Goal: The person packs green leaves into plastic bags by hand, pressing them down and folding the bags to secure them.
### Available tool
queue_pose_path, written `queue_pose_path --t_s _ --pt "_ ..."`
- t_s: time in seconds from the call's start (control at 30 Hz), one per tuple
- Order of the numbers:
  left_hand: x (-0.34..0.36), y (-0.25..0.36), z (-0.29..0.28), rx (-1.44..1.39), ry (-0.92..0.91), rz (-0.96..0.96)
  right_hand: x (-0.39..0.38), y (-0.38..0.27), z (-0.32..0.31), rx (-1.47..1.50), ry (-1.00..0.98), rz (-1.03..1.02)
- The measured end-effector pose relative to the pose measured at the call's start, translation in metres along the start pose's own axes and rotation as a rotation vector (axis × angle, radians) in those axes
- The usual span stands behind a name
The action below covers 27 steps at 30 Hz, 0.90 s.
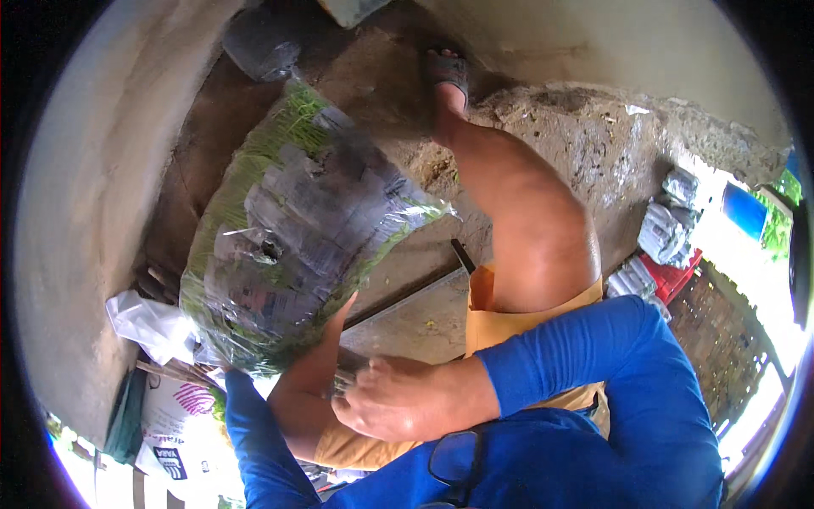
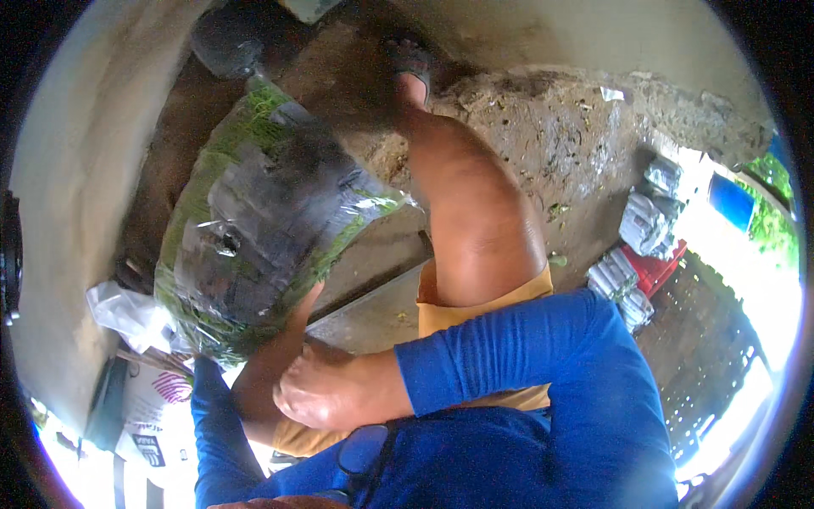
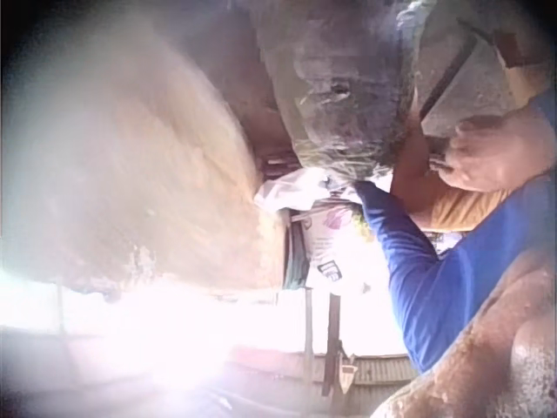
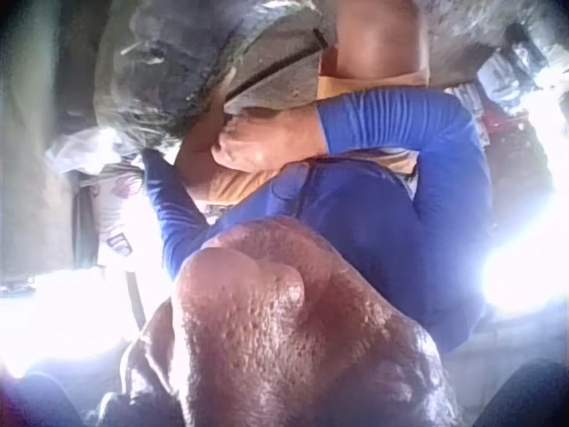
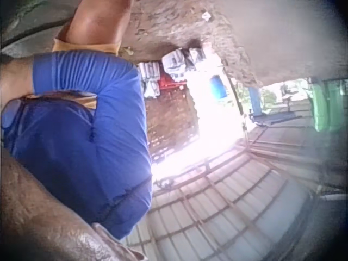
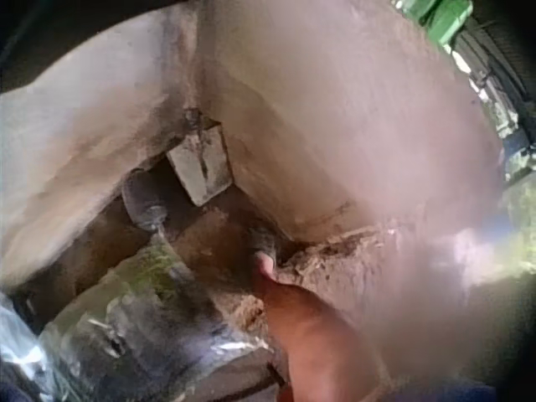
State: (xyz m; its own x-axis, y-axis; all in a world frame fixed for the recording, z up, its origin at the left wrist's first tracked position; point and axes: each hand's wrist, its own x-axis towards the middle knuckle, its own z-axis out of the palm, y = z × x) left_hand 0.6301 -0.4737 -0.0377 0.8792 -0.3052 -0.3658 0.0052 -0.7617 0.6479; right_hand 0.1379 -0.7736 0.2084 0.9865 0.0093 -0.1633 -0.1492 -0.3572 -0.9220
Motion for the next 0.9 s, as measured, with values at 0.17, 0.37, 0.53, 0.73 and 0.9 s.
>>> queue_pose_path --t_s 0.17,0.37,0.53,0.73,0.9 --pt "0.005 0.016 0.002 0.036 -0.012 -0.007 -0.004 0.020 -0.006 -0.386 0.190 0.247" --pt "0.004 0.027 0.005 0.048 -0.021 -0.014 -0.001 0.027 0.003 -0.339 0.054 0.306" --pt "0.002 0.026 0.002 0.039 -0.018 -0.008 0.009 0.036 0.022 -0.395 0.215 0.327" --pt "0.005 0.017 -0.005 0.036 -0.012 0.002 0.013 0.045 0.021 -0.340 0.128 0.356" --pt "0.008 0.012 -0.005 0.027 -0.011 -0.004 0.022 0.054 0.043 -0.300 0.179 0.355"
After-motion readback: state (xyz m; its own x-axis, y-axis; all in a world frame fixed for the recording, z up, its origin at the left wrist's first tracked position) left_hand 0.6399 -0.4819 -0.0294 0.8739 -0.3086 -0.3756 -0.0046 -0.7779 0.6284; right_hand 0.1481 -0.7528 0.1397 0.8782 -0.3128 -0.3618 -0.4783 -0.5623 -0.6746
